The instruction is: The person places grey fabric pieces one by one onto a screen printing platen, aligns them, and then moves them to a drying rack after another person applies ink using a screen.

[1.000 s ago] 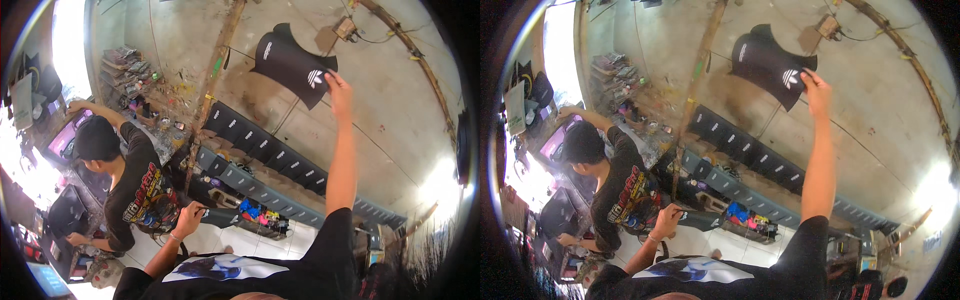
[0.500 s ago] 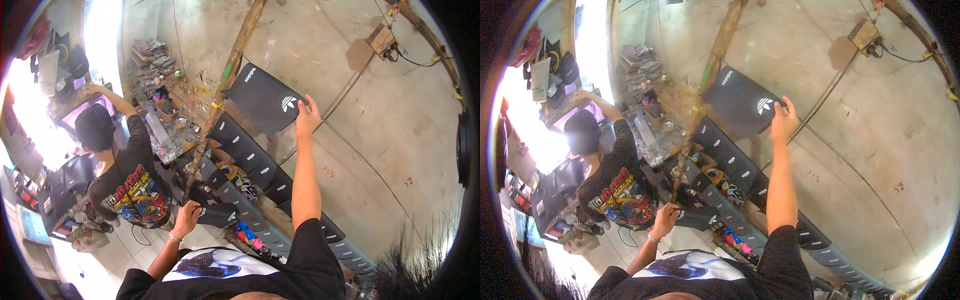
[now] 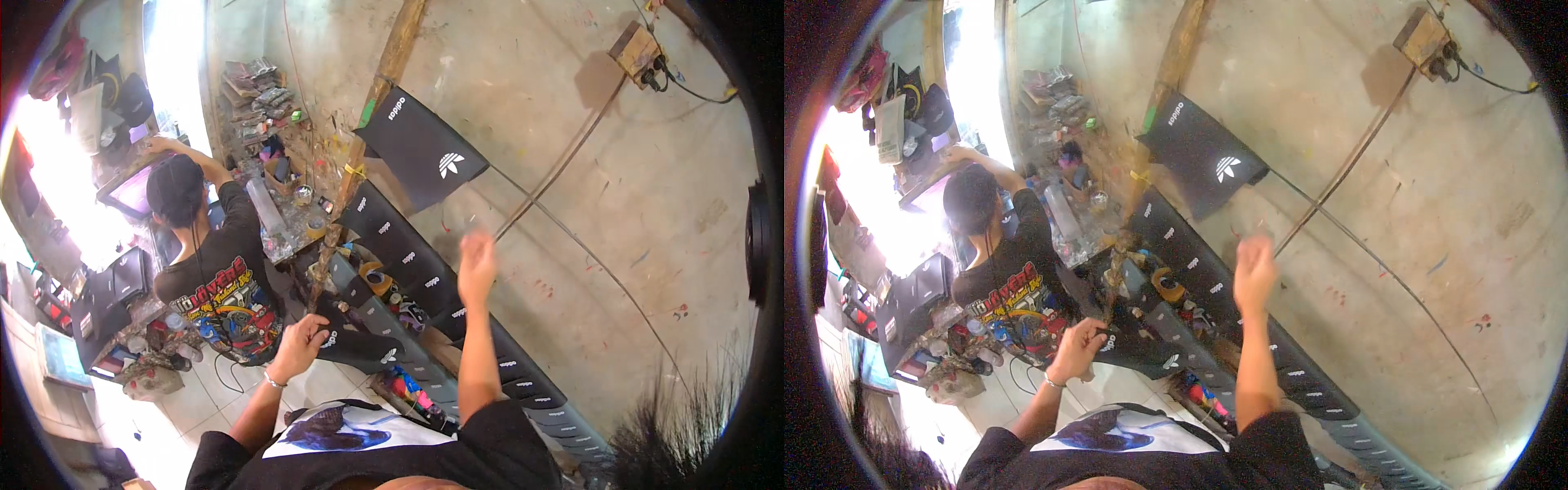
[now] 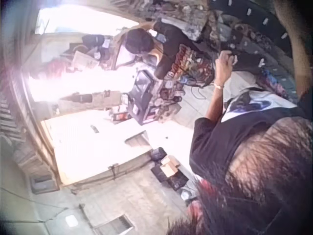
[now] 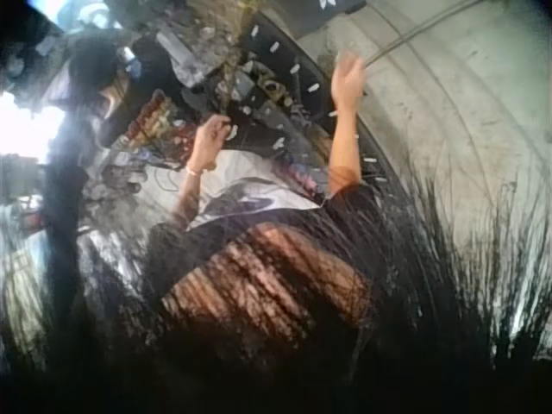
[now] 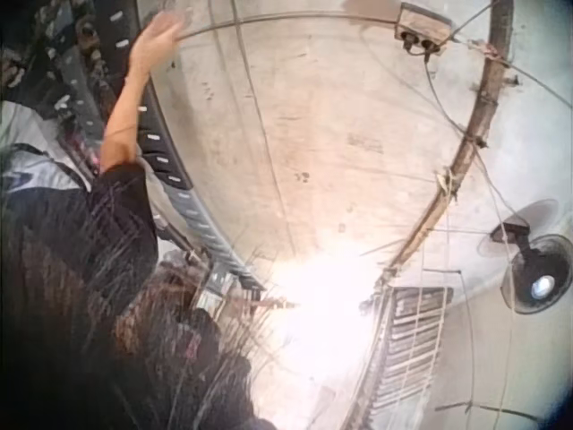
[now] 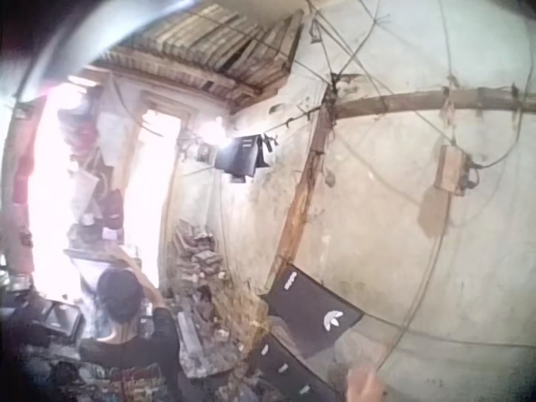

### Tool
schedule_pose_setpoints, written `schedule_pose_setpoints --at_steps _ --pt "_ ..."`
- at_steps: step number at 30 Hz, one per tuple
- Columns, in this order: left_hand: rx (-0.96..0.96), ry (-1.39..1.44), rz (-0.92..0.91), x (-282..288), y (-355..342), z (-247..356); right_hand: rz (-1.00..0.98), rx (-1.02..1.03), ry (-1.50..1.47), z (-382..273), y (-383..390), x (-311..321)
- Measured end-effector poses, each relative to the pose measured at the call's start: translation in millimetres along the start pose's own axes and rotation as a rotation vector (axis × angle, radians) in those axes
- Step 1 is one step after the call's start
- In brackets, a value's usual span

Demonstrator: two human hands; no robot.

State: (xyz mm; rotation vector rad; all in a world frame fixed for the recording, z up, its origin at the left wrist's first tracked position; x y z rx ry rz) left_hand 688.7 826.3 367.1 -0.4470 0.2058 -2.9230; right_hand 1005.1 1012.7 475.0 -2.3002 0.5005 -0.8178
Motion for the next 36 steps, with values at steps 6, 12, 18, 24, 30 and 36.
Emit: schedule_pose_setpoints --at_steps 6,12,18,24,30,36 --pt "-0.009 0.190 -0.128 32.6 -34.5 70.5 -1.004 -1.190 -0.586 112.3 282.2 -83.2" --pt "-0.274 0.180 -0.171 63.0 -108.4 144.1 -0.329 -0.598 -1.388 -13.4 96.2 -5.5" --pt "-0.737 0.477 -0.180 33.5 -223.0 291.3 0.131 -0.145 -0.897 -107.7 -82.8 107.3" --pt "-0.555 0.427 -0.185 -33.4 -330.0 237.7 0.561 -0.238 -0.559 -39.6 -98.1 102.5" --pt "-0.464 0.402 -0.153 -24.6 -364.3 189.8 0.460 -0.237 -0.458 -51.6 -81.4 54.8" --pt "-0.536 0.398 -0.174 -17.9 -337.1 214.9 0.654 -0.009 -0.183 -72.4 -39.0 85.7"
Point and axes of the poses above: each hand's wrist, its own y-axis away from the middle knuckle, its own x-axis out of the back of the hand, z = x × y, the point moved 9 cm from there along -y, towards the middle knuckle, and after that the axes turned 9 degrees about y, right-handed, at the moved point
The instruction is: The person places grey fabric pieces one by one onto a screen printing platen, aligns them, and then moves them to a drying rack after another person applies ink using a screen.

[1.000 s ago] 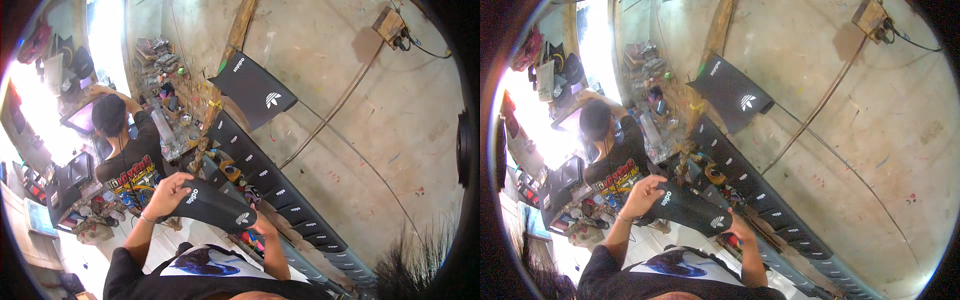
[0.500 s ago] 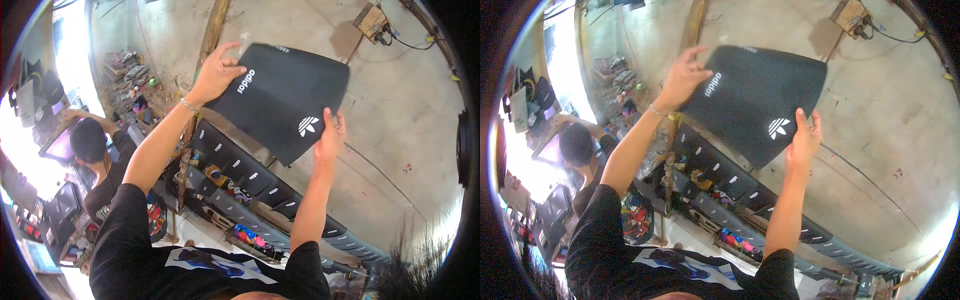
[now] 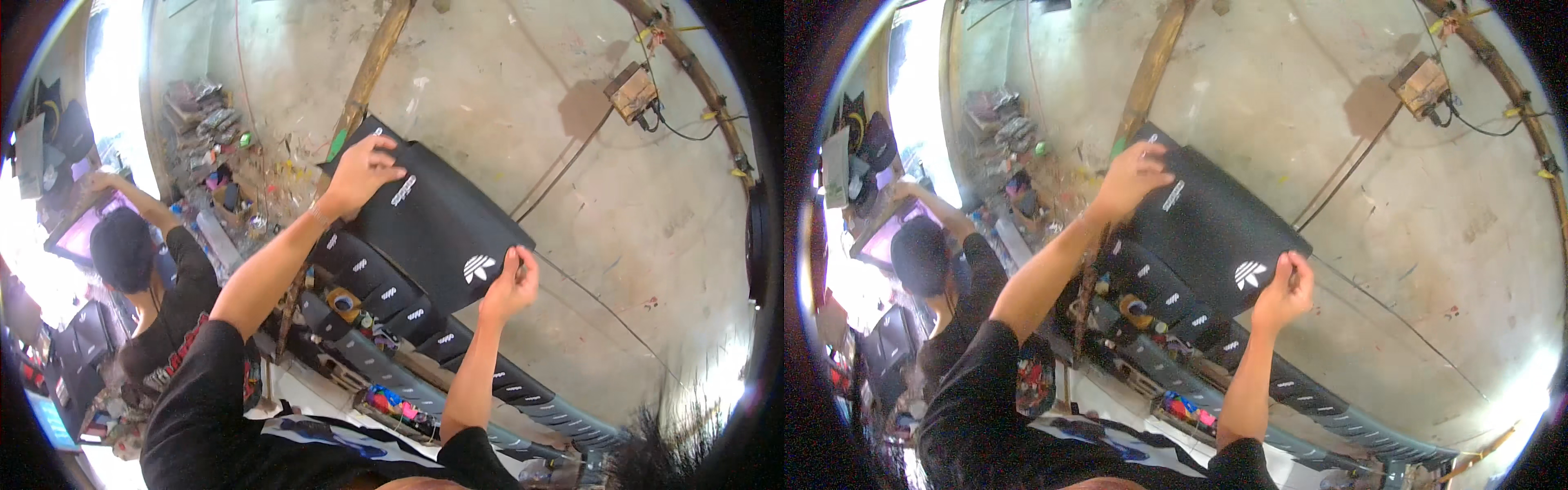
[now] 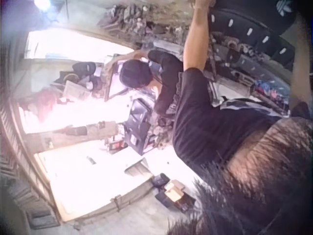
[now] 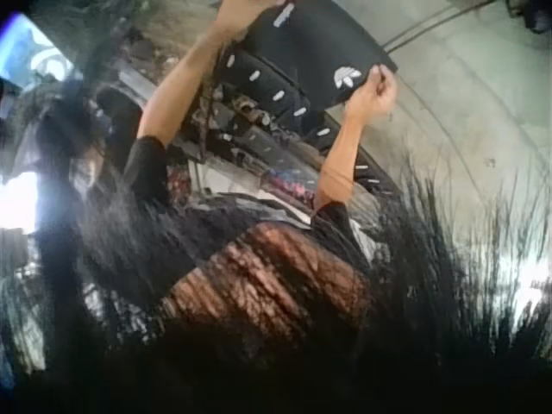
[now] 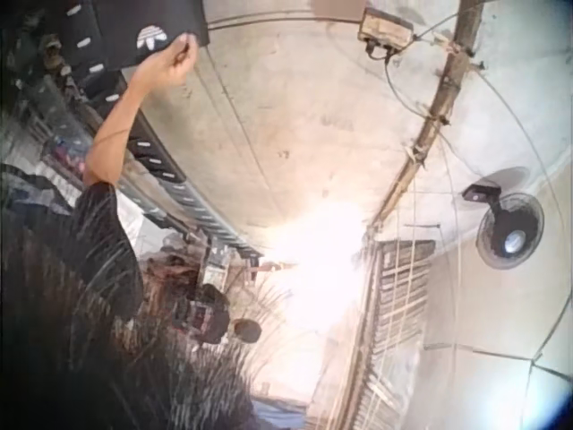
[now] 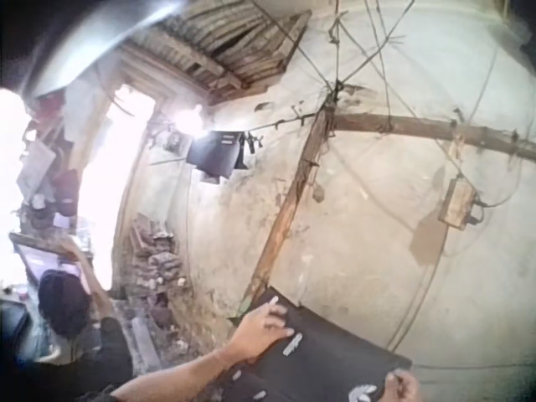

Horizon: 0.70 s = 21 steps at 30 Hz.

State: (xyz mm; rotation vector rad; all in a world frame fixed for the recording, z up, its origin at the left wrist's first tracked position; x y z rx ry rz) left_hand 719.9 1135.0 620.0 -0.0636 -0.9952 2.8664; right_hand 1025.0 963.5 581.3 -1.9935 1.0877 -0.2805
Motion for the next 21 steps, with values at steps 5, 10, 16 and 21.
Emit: schedule_pose_setpoints --at_steps 5,10,16,21 --pt "-0.132 -0.297 0.029 -2.0 -19.1 -11.9 -0.105 -0.132 0.067 36.7 -23.4 -43.1" --pt "-0.100 -0.376 0.263 22.3 56.5 -16.0 -0.294 -0.261 -0.108 79.3 -19.5 -69.8" --pt "0.343 -0.466 0.217 65.9 270.4 -66.7 -0.211 -0.093 -0.049 69.1 -23.6 -57.1" --pt "0.579 -0.488 0.452 125.2 541.3 -92.8 -0.174 0.059 0.008 59.2 -28.6 -64.4"
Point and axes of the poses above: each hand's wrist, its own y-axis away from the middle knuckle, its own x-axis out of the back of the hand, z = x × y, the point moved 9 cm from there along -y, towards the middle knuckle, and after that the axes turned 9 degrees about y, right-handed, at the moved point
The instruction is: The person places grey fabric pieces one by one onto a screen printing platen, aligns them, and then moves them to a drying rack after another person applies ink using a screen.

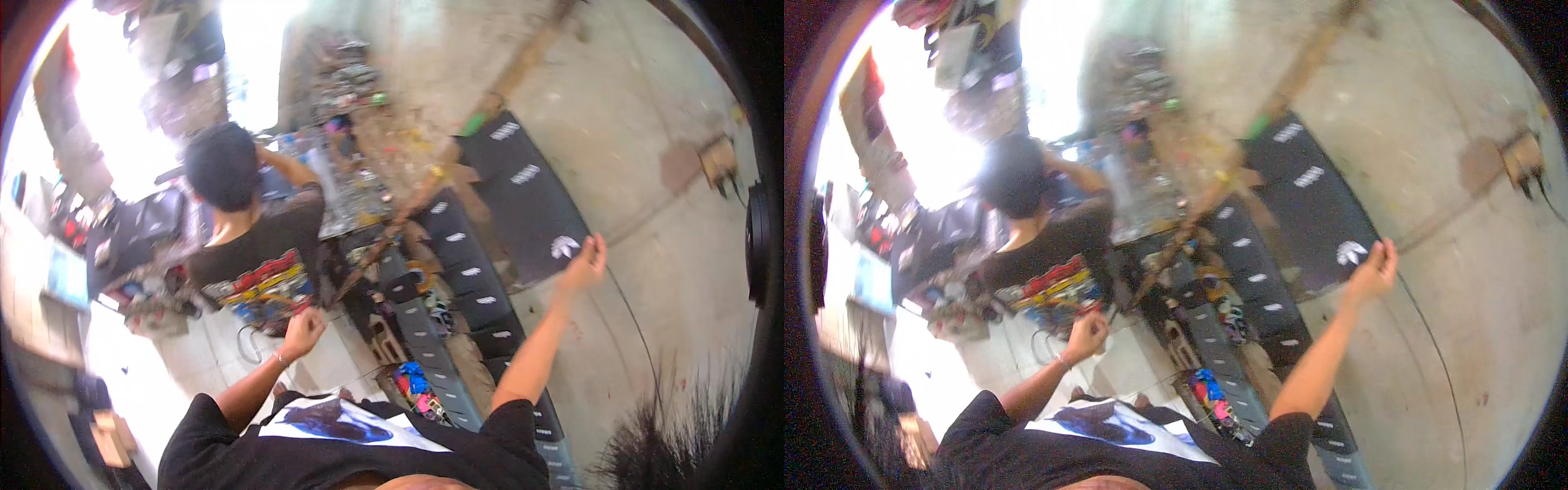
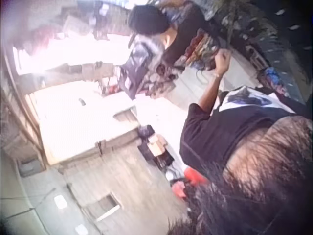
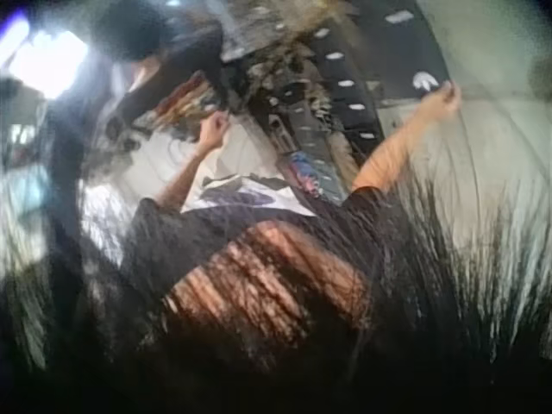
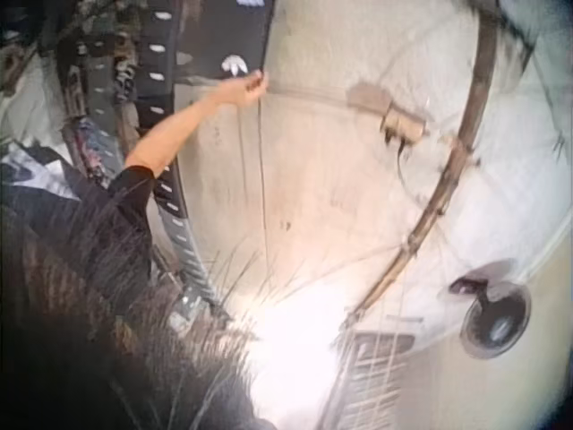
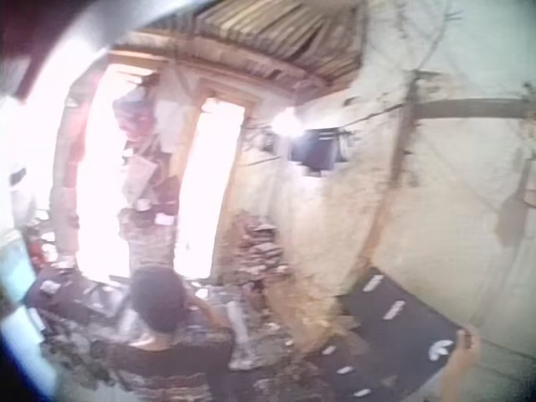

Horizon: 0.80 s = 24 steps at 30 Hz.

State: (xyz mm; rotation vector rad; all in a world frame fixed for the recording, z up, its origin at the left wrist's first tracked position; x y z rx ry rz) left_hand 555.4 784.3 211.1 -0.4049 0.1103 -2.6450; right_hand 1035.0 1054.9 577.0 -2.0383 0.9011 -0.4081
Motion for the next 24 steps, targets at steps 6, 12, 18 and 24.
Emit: schedule_pose_setpoints --at_steps 6,12,18,24 --pt "0.530 -0.116 0.099 128.6 222.5 -131.2 0.247 0.236 0.536 -35.5 80.7 77.7" --pt "1.152 -0.117 0.775 316.9 495.1 -300.7 -0.893 0.263 -0.434 -379.3 455.3 -99.3" --pt "1.330 0.356 1.179 418.9 603.3 -320.3 -2.345 -0.055 -0.776 -538.6 847.1 -158.5" --pt "1.090 0.571 1.354 472.0 576.3 -323.2 -2.187 0.540 -0.254 -494.9 1085.3 -292.1"
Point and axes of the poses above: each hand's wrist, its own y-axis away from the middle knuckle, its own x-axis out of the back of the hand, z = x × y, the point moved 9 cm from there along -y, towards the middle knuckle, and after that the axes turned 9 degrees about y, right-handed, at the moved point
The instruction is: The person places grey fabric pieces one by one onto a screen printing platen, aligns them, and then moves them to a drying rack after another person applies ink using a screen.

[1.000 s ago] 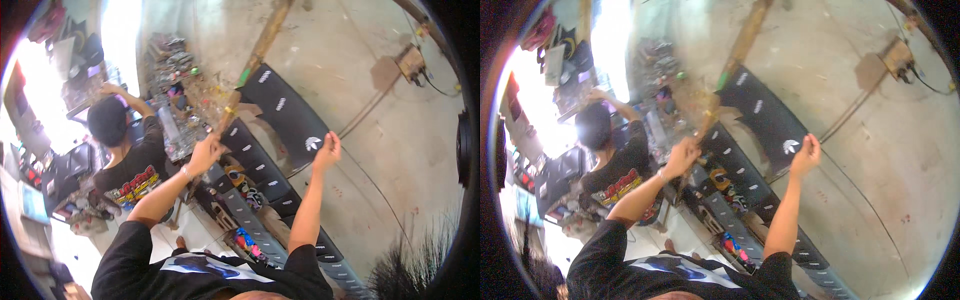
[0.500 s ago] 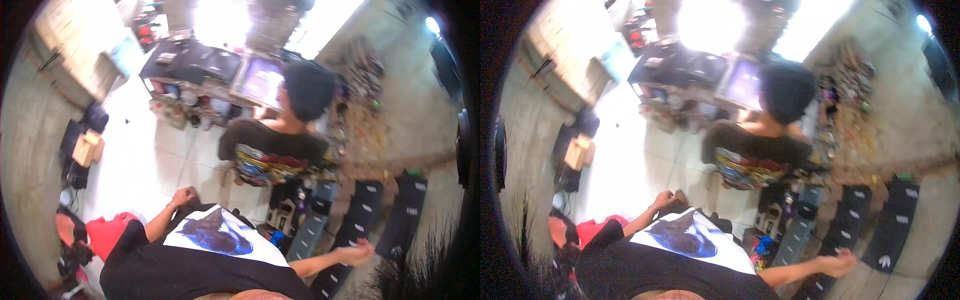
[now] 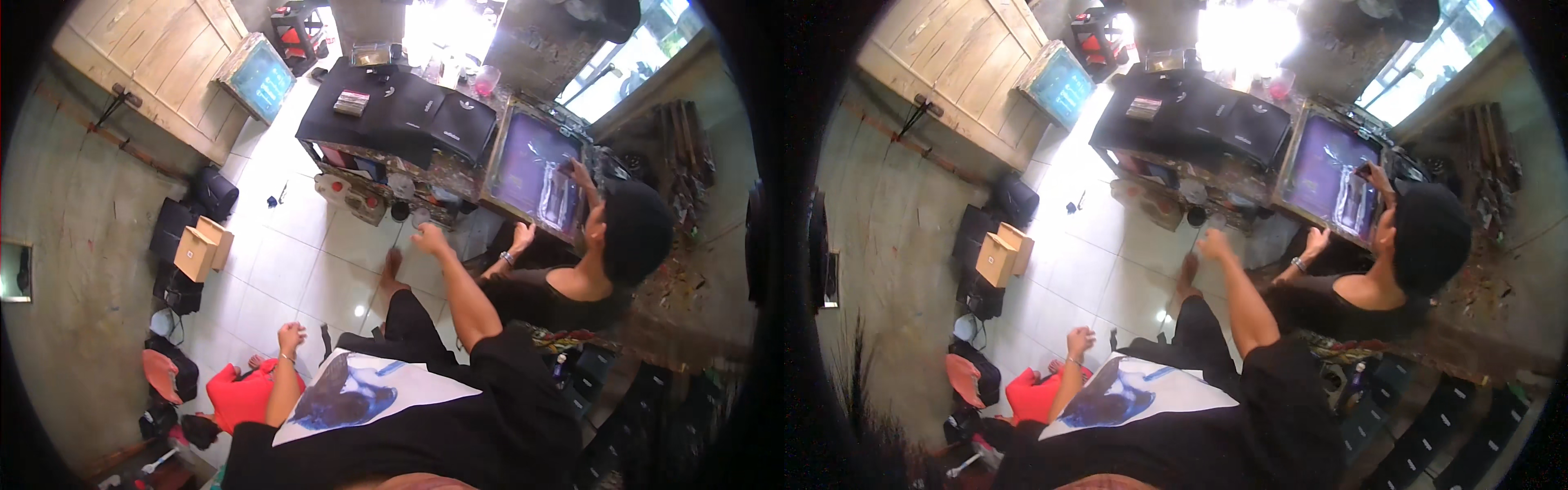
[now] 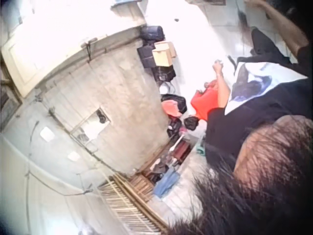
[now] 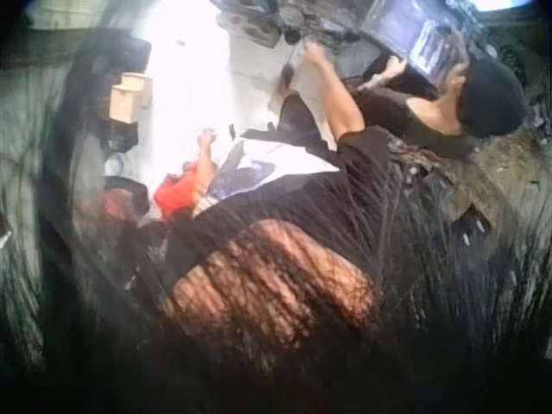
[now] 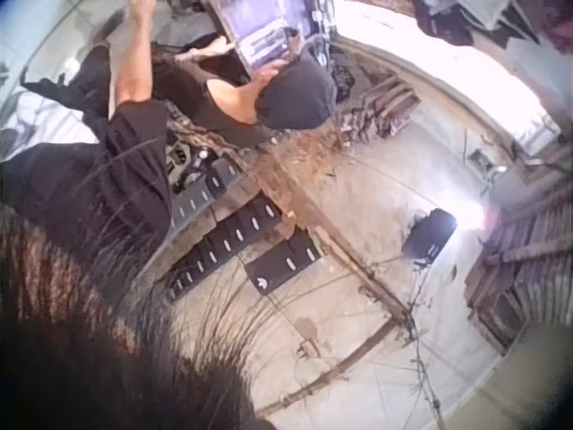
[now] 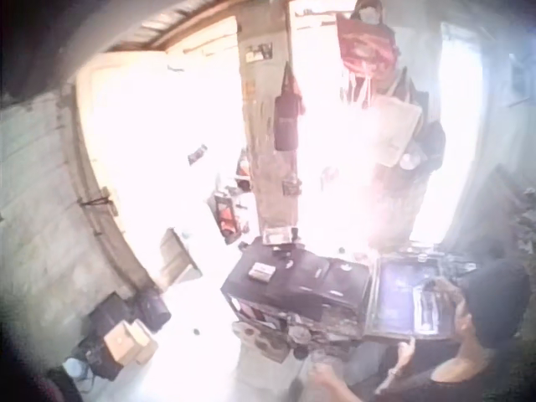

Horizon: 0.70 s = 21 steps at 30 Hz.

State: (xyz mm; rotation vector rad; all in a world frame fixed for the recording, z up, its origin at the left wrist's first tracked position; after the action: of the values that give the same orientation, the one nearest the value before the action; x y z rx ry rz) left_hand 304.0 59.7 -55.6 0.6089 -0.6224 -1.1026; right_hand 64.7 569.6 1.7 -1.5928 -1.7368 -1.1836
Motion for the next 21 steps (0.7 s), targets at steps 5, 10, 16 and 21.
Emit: schedule_pose_setpoints --at_steps 5,10,16,21 --pt "0.254 -0.250 -0.096 18.4 -8.7 -30.1 0.077 -0.571 -0.699 58.6 -146.8 -20.7" --pt "0.175 -0.698 -0.228 30.9 -40.3 63.5 0.751 -0.557 -0.249 98.1 -229.1 15.7" --pt "0.200 -0.334 -0.196 -80.5 -118.6 180.3 0.226 -0.608 -0.444 62.7 -246.5 6.2" --pt "-0.184 -0.510 -0.683 -234.4 -153.5 280.5 -0.440 -0.658 -1.375 -124.4 -190.6 -19.8"
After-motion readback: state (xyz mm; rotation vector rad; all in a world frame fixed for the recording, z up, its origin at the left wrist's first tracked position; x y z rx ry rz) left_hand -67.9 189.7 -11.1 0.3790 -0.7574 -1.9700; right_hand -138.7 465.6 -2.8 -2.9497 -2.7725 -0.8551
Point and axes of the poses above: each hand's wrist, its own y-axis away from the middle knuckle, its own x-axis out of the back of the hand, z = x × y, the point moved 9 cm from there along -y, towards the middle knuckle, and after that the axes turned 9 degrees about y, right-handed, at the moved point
